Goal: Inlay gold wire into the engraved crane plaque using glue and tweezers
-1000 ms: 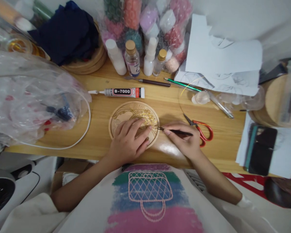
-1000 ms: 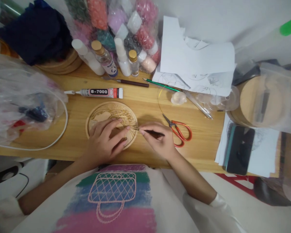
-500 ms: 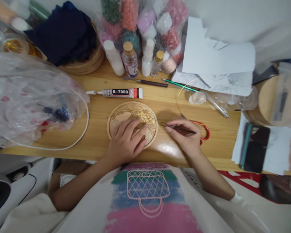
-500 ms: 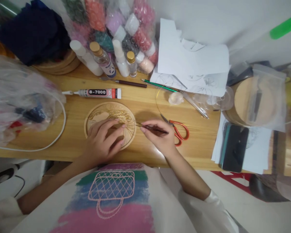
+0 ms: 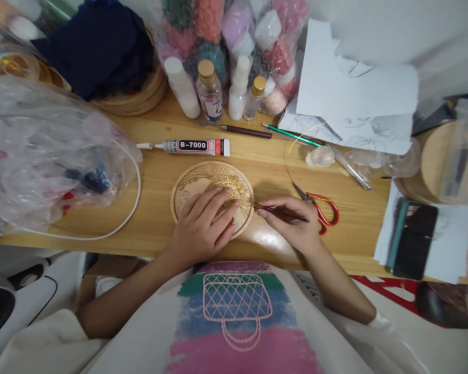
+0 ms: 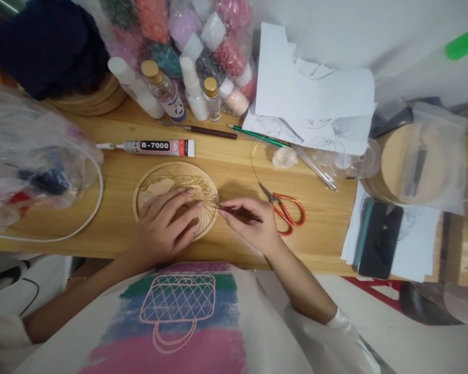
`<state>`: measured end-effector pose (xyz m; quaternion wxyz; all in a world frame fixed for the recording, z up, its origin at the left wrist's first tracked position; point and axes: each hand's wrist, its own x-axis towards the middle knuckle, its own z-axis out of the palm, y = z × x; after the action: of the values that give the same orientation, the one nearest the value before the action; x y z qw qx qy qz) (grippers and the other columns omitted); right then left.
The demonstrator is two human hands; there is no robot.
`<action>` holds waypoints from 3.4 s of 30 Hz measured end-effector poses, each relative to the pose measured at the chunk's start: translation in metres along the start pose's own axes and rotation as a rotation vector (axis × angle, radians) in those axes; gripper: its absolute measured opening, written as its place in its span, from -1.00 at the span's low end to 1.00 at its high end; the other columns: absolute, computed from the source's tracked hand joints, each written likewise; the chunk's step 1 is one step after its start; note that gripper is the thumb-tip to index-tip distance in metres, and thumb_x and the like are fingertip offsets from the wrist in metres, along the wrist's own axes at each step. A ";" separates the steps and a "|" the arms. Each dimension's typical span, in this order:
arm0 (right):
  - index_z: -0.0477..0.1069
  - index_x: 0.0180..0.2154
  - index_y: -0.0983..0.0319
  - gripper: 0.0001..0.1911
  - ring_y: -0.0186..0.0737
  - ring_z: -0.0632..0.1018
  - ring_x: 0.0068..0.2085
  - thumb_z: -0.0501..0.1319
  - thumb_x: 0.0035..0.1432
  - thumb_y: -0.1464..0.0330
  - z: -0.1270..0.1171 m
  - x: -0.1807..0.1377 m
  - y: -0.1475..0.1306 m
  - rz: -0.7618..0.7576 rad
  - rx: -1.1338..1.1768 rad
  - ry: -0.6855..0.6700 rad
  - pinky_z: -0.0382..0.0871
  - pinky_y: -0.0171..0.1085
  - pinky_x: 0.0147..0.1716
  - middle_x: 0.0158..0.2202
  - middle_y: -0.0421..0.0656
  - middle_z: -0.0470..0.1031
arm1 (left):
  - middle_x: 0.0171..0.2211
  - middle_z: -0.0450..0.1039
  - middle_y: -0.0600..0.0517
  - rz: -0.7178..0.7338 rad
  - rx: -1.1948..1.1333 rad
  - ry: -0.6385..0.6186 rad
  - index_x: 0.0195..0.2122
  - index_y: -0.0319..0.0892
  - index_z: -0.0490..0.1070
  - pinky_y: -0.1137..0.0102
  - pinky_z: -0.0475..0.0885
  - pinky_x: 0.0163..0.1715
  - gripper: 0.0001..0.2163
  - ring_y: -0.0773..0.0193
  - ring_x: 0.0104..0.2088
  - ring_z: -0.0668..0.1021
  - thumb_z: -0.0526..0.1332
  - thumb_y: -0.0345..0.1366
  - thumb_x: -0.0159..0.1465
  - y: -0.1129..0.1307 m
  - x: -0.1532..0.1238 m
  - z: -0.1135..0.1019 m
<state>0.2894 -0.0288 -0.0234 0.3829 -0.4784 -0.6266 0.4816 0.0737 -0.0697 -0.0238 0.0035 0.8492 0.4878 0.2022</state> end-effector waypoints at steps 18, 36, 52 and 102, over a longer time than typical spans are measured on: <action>0.61 -0.28 0.14 -0.84 -0.26 0.66 -0.35 0.34 0.09 0.49 -0.003 0.005 0.000 -0.204 -0.079 -0.101 0.57 -0.30 -0.34 -0.35 -0.17 0.67 | 0.09 0.47 -0.16 -0.025 -0.011 -0.014 -0.01 -0.16 0.48 0.16 0.32 0.06 -0.74 -0.01 0.10 0.47 0.18 -0.25 0.31 0.000 0.000 0.000; 0.61 -0.25 0.19 -0.80 -0.27 0.67 -0.30 0.32 0.11 0.55 -0.004 0.003 0.003 -0.267 -0.102 -0.129 0.58 -0.32 -0.28 -0.32 -0.14 0.67 | 0.10 0.42 -0.18 -0.002 -0.002 -0.041 0.05 -0.15 0.45 0.15 0.32 0.05 -0.70 -0.02 0.09 0.46 0.17 -0.23 0.32 0.000 -0.001 0.001; 0.61 -0.23 0.16 -0.79 -0.27 0.66 -0.30 0.32 0.12 0.54 -0.004 0.003 0.003 -0.268 -0.110 -0.133 0.58 -0.31 -0.28 -0.31 -0.16 0.67 | 0.12 0.41 -0.19 -0.008 0.011 -0.056 0.06 -0.13 0.46 0.14 0.32 0.06 -0.69 -0.04 0.10 0.45 0.18 -0.21 0.32 0.000 0.000 0.000; 0.60 -0.29 0.18 -0.87 -0.26 0.65 -0.37 0.32 0.12 0.49 -0.004 0.004 0.002 -0.242 -0.130 -0.108 0.55 -0.31 -0.37 -0.36 -0.16 0.67 | 0.15 0.38 -0.20 -0.034 -0.004 -0.065 0.05 -0.10 0.47 0.10 0.30 0.10 -0.71 -0.06 0.15 0.42 0.15 -0.23 0.34 0.001 0.000 0.002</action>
<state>0.2923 -0.0239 -0.0244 0.3722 -0.3964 -0.7293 0.4153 0.0754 -0.0695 -0.0250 0.0244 0.8467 0.5016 0.1756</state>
